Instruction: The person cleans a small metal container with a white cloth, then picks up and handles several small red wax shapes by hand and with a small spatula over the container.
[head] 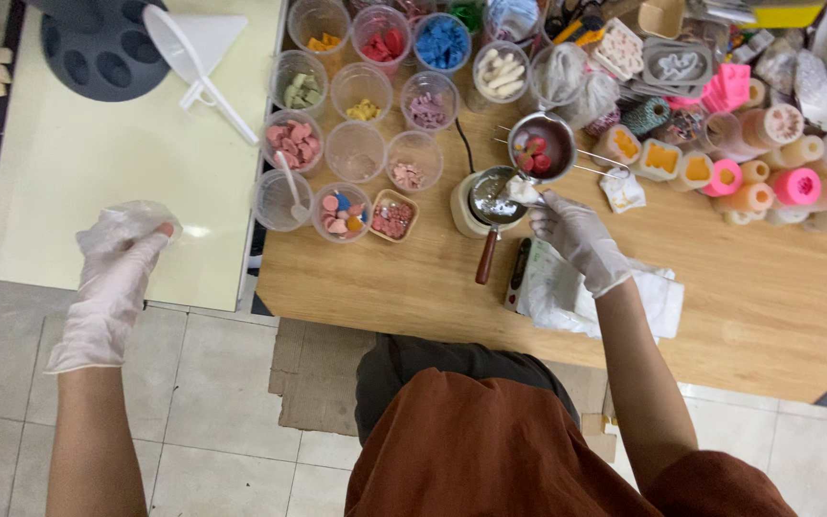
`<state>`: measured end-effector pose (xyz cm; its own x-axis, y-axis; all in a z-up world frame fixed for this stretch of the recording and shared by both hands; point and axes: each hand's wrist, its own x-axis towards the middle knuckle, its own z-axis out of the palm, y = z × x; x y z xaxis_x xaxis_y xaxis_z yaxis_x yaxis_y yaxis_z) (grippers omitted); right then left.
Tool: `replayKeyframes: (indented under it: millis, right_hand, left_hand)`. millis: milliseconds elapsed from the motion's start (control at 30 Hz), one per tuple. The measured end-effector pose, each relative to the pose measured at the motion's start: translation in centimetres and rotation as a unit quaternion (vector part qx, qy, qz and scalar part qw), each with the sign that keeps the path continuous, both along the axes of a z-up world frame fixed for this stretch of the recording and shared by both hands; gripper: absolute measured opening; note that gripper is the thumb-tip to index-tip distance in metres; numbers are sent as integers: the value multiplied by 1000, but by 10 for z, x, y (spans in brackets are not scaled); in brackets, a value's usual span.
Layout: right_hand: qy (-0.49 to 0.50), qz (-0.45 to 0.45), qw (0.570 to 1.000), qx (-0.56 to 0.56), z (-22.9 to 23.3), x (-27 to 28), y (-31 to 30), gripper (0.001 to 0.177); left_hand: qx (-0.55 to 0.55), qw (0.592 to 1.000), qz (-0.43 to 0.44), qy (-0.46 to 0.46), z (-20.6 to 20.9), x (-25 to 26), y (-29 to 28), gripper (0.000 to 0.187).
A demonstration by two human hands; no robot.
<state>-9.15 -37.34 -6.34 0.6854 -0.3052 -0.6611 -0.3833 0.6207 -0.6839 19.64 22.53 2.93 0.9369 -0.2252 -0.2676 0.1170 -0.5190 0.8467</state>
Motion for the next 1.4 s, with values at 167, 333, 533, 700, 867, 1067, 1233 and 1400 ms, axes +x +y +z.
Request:
replayKeyframes:
  millis: [167, 333, 533, 700, 867, 1067, 1233, 1400]
  right_hand:
    - [14, -11, 1000, -19, -6, -2, 0, 27]
    - [33, -23, 999, -20, -6, 4, 6, 26]
    - [55, -50, 997, -34, 3, 11, 13, 27]
    - [48, -65, 996, -38, 4, 9, 18, 28]
    - [19, -74, 997, -29, 4, 4, 20, 26]
    - [-2, -90, 996, -10, 4, 8, 22, 23]
    - [-5, -78, 997, -18, 8, 12, 22, 23]
    - [3, -89, 995, -42, 14, 9, 25, 22]
  left_hand:
    - [-111, 988, 88, 68, -34, 22, 10, 9]
    - [48, 994, -99, -14, -37, 29, -8, 9]
    - [263, 913, -165, -267, -56, 58, -20, 5]
    - [216, 947, -69, -228, -53, 66, -36, 16]
    - [241, 967, -48, -65, -29, 57, -43, 26]
    - [327, 944, -34, 16, -1, 22, -57, 37]
    - [198, 938, -96, 267, 21, -9, -78, 32]
    - [-33, 927, -272, 257, -16, -95, -157, 28]
